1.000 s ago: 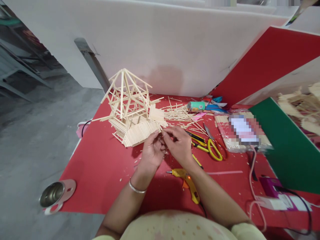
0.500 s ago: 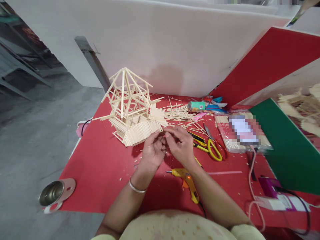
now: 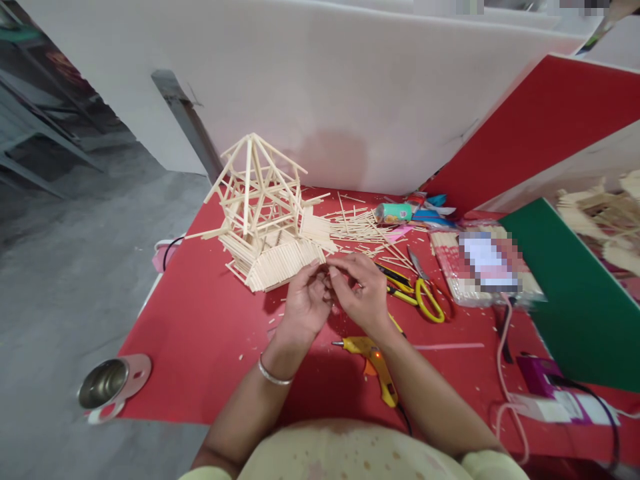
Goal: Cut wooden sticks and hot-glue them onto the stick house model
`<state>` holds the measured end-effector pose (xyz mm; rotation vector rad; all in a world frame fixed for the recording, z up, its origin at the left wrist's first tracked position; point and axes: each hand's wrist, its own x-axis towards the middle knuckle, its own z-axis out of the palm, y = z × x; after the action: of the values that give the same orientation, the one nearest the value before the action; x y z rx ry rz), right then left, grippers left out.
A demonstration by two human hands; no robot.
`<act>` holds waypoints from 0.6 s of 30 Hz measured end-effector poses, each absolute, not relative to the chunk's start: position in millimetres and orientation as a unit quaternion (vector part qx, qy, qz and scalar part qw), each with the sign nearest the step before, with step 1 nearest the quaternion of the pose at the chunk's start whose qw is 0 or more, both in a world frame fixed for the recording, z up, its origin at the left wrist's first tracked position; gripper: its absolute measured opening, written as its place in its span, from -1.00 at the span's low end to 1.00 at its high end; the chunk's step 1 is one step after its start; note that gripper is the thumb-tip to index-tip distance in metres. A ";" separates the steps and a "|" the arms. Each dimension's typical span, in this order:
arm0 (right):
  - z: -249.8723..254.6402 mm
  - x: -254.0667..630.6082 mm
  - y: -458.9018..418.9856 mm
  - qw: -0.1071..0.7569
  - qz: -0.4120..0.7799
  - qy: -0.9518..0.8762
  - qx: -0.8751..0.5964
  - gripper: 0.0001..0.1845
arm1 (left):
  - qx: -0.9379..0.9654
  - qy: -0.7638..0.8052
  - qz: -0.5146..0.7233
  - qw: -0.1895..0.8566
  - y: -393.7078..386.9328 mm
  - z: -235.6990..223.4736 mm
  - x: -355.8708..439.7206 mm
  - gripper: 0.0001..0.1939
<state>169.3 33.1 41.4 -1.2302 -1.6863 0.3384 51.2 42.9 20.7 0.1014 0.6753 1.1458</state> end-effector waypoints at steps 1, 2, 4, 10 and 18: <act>42.2 169.1 33.1 0.492 0.138 -0.695 -0.506 -0.79 | 0.047 0.309 0.531 0.787 42.8 21.2 51.2 -0.82; 43.0 169.0 33.1 0.494 0.134 -0.695 -0.504 -0.78 | 0.044 0.304 0.530 0.791 42.8 22.0 51.1 -0.82; 44.6 169.2 33.4 0.493 0.121 -0.701 -0.501 -0.78 | 0.033 0.290 0.529 0.797 42.7 23.5 50.9 -0.84; 44.6 170.4 34.6 0.451 0.091 -0.734 -0.500 -0.69 | 0.019 0.282 0.542 0.791 43.3 21.7 51.2 -0.84; 45.1 168.6 37.0 0.434 0.093 -0.744 -0.499 -0.65 | 0.022 0.307 0.546 0.780 43.7 18.4 51.0 -0.83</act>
<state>168.6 37.0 45.1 -1.2434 -1.8522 0.2310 51.0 43.7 18.4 0.0473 0.6628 1.1790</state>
